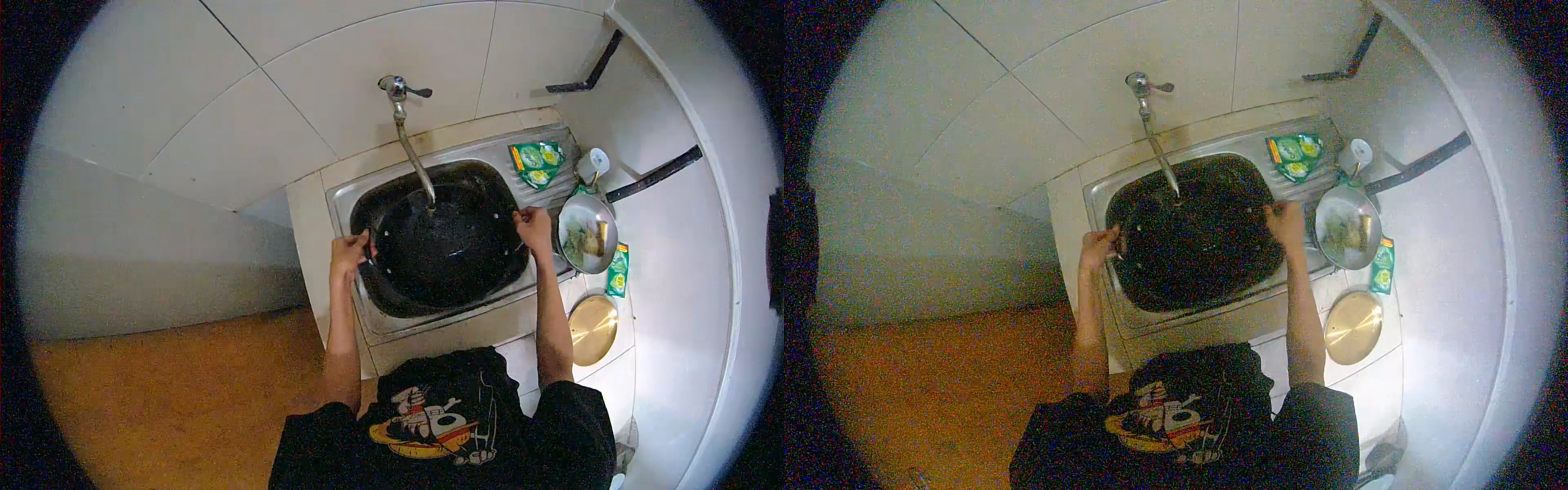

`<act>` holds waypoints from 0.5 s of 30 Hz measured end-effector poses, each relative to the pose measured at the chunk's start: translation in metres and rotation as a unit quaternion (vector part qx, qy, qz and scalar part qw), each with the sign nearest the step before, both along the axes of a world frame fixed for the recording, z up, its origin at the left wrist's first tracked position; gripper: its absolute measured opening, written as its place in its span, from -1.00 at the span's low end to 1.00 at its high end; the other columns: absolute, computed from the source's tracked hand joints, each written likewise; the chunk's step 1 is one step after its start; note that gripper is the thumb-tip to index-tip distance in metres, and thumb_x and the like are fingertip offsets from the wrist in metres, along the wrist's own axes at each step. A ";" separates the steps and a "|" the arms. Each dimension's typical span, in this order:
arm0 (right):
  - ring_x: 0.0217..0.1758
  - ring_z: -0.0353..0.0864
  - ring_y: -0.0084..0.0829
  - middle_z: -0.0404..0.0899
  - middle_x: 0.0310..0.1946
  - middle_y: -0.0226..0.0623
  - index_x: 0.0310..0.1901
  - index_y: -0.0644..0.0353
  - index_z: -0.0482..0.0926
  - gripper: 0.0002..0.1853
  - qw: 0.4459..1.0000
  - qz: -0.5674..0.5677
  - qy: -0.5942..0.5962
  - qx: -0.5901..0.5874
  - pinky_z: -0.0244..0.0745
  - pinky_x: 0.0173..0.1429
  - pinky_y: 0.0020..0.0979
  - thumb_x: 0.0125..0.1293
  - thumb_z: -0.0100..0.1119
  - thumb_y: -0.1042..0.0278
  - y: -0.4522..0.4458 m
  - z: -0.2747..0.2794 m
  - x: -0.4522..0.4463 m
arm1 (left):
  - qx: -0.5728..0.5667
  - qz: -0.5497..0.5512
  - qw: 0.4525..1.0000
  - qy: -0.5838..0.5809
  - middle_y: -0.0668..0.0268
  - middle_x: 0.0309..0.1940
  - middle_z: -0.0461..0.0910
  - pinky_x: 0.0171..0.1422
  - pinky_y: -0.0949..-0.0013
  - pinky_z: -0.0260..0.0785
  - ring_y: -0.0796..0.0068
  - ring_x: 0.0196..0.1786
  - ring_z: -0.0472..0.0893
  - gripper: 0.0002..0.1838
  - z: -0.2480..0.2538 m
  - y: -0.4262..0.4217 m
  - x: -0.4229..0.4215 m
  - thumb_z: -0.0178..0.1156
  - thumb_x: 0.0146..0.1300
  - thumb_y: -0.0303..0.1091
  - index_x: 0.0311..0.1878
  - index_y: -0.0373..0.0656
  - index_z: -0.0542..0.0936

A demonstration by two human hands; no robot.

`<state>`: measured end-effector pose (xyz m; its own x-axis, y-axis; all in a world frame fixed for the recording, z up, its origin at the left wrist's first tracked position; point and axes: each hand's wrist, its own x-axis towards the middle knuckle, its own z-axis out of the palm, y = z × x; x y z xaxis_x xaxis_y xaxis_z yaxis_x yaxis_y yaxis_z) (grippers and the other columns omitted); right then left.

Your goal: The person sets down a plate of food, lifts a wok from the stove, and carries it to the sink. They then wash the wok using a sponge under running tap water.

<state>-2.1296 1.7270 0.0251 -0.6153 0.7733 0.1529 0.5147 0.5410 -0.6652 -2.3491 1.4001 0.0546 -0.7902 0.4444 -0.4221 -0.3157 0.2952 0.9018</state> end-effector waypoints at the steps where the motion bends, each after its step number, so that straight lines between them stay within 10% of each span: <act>1: -0.52 0.52 -0.19 0.51 -0.61 -0.05 -0.50 0.31 0.56 -0.75 0.999 -0.008 -0.047 -0.002 0.38 -0.37 -0.27 -0.04 0.20 0.24 -0.003 0.022 0.001 | -0.015 -0.007 1.000 -0.015 0.31 -0.70 0.49 -0.69 0.56 0.17 0.61 -0.70 0.44 -0.70 0.001 0.004 0.003 0.14 0.15 -0.24 -0.55 -0.30 0.55; 4: -0.41 0.53 -0.05 0.52 -0.54 0.01 -0.47 0.29 0.58 -0.68 0.996 -0.033 -0.077 -0.029 0.42 -0.25 -0.18 -0.05 0.18 0.14 -0.004 0.050 0.007 | -0.128 -0.066 0.990 0.008 0.32 -0.74 0.46 -0.68 0.57 0.15 0.61 -0.70 0.42 -0.69 -0.019 0.010 0.002 0.13 0.16 -0.25 -0.58 -0.29 0.54; 12: -0.46 0.52 -0.10 0.48 -0.62 0.01 -0.61 0.37 0.51 -0.68 0.991 -0.008 -0.131 0.025 0.41 -0.30 -0.25 -0.12 0.24 0.21 0.014 0.074 0.032 | 0.014 -0.011 1.000 0.024 0.27 -0.78 0.45 -0.76 0.43 0.11 0.58 -0.79 0.35 -0.69 -0.042 0.028 0.012 0.18 0.08 -0.28 -0.62 -0.35 0.53; 15: -0.46 0.54 -0.16 0.49 -0.62 0.00 -0.61 0.39 0.49 -0.67 0.988 0.005 -0.153 -0.011 0.41 -0.30 -0.27 -0.14 0.26 0.21 0.011 0.060 0.041 | -0.160 -0.094 0.977 0.101 0.25 -0.76 0.48 -0.73 0.48 0.14 0.58 -0.77 0.38 -0.70 0.000 0.025 0.004 0.17 0.07 -0.32 -0.63 -0.37 0.54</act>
<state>-2.0887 1.7381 0.0850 -0.6374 0.7683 -0.0583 0.6881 0.5335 -0.4918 -2.3448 1.4252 0.0544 -0.7890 0.4600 -0.4073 -0.0542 0.6082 0.7919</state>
